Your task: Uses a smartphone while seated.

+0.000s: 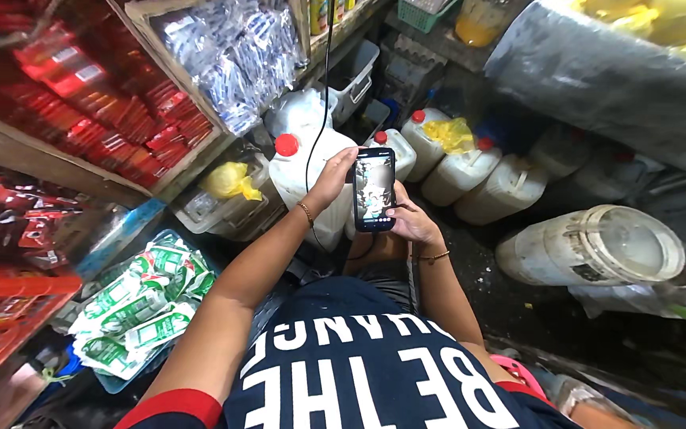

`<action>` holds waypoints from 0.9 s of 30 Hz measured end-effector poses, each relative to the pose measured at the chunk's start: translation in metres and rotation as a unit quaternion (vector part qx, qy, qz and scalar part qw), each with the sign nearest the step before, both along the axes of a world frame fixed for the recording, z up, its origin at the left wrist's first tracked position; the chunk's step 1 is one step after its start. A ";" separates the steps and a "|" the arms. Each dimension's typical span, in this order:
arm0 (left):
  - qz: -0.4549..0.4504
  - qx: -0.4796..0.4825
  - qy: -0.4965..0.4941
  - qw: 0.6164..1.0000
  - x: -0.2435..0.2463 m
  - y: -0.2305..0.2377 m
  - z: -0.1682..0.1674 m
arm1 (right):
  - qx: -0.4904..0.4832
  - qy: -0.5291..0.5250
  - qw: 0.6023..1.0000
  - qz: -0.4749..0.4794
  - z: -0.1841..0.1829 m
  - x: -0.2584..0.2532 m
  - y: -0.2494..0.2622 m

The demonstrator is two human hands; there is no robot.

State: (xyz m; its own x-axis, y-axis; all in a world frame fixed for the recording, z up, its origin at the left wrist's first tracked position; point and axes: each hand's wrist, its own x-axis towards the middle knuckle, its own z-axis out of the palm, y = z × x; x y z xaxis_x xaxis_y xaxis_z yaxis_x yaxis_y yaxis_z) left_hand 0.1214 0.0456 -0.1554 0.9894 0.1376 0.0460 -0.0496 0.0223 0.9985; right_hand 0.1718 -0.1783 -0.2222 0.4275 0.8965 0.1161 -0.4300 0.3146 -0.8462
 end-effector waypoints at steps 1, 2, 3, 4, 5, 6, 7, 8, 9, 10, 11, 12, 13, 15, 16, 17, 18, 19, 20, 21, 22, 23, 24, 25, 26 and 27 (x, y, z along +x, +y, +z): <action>0.000 -0.002 0.000 1.000 0.000 0.000 0.000 | 0.005 0.002 1.000 0.002 0.000 0.000 0.000; 0.000 -0.004 -0.001 1.000 0.000 0.000 -0.001 | 0.010 0.007 1.000 0.005 0.000 0.000 0.001; -0.001 -0.006 -0.002 1.000 0.000 0.001 -0.001 | 0.013 0.012 1.000 0.008 0.000 0.000 0.001; -0.002 -0.007 -0.002 1.000 0.000 0.001 -0.001 | 0.012 0.017 1.000 0.008 -0.001 0.000 0.000; -0.003 -0.008 -0.003 1.000 0.000 0.001 -0.001 | 0.009 0.022 1.000 0.006 -0.001 0.000 0.000; -0.004 -0.009 -0.003 1.000 0.000 0.001 -0.001 | 0.005 0.026 1.000 0.003 -0.002 0.000 0.000; -0.005 -0.011 -0.003 1.000 0.000 0.001 -0.001 | 0.001 0.027 1.000 -0.001 -0.002 0.000 0.000; -0.005 -0.013 -0.002 1.000 0.000 0.000 -0.001 | -0.002 0.025 1.000 -0.001 -0.002 -0.001 0.000; -0.005 -0.015 -0.002 1.000 -0.001 0.000 0.000 | -0.002 0.023 1.000 -0.001 -0.002 -0.001 0.000; -0.004 -0.017 -0.001 1.000 -0.001 -0.001 0.000 | 0.000 0.020 1.000 -0.002 -0.001 -0.002 0.000; -0.003 -0.019 0.001 1.000 -0.001 -0.001 0.001 | 0.003 0.019 1.000 -0.003 -0.001 -0.002 0.000; 0.000 -0.018 0.004 1.000 -0.002 -0.001 0.001 | 0.004 0.018 1.000 -0.003 -0.001 -0.002 0.000; 0.004 -0.015 0.007 1.000 -0.002 -0.002 0.001 | 0.003 0.019 1.000 -0.002 -0.001 -0.002 0.000; 0.012 -0.009 0.015 1.000 -0.002 -0.002 0.002 | -0.001 0.023 1.000 -0.002 -0.001 -0.002 0.000; 0.014 -0.007 0.017 1.000 -0.002 -0.002 0.002 | -0.007 0.025 1.000 -0.005 -0.001 -0.002 0.000; 0.014 -0.007 0.020 1.000 -0.002 -0.002 0.002 | -0.010 0.026 1.000 -0.007 -0.001 -0.002 0.000; 0.015 -0.007 0.020 1.000 -0.002 -0.002 0.002 | -0.006 0.027 1.000 -0.007 -0.001 -0.002 0.000; 0.016 -0.007 0.020 1.000 -0.002 -0.002 0.002 | 0.000 0.027 1.000 -0.003 -0.001 -0.002 0.000; 0.016 -0.007 0.020 1.000 -0.002 -0.002 0.002 | 0.003 0.027 1.000 -0.002 -0.002 -0.001 0.000; 0.018 -0.008 0.020 1.000 -0.002 -0.003 0.002 | 0.003 0.028 1.000 -0.004 -0.002 -0.002 0.000; 0.019 -0.008 0.020 1.000 -0.002 -0.003 0.002 | 0.004 0.027 1.000 -0.003 -0.001 -0.002 0.000; 0.020 -0.008 0.020 1.000 -0.002 -0.003 0.002 | 0.006 0.026 1.000 -0.002 -0.001 -0.002 0.000; 0.019 -0.007 0.020 1.000 -0.002 -0.003 0.002 | 0.009 0.024 1.000 0.001 -0.001 -0.002 0.000; 0.019 -0.005 0.021 1.000 -0.002 -0.003 0.002 | 0.011 0.025 1.000 0.001 -0.002 -0.001 0.000; 0.019 -0.003 0.021 1.000 -0.002 -0.003 0.003 | 0.008 0.027 1.000 -0.001 -0.002 -0.002 0.000; 0.018 0.000 0.022 1.000 -0.003 -0.003 0.004 | 0.001 0.026 1.000 -0.005 -0.003 -0.002 -0.001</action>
State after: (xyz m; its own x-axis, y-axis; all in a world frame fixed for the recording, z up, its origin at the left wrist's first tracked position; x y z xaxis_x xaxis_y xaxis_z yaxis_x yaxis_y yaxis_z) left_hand 0.1184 0.0423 -0.1518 0.9849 0.1733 0.0032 -0.0070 0.0213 0.9997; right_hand 0.1702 -0.1791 -0.2251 0.4414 0.8923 0.0950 -0.4707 0.3204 -0.8220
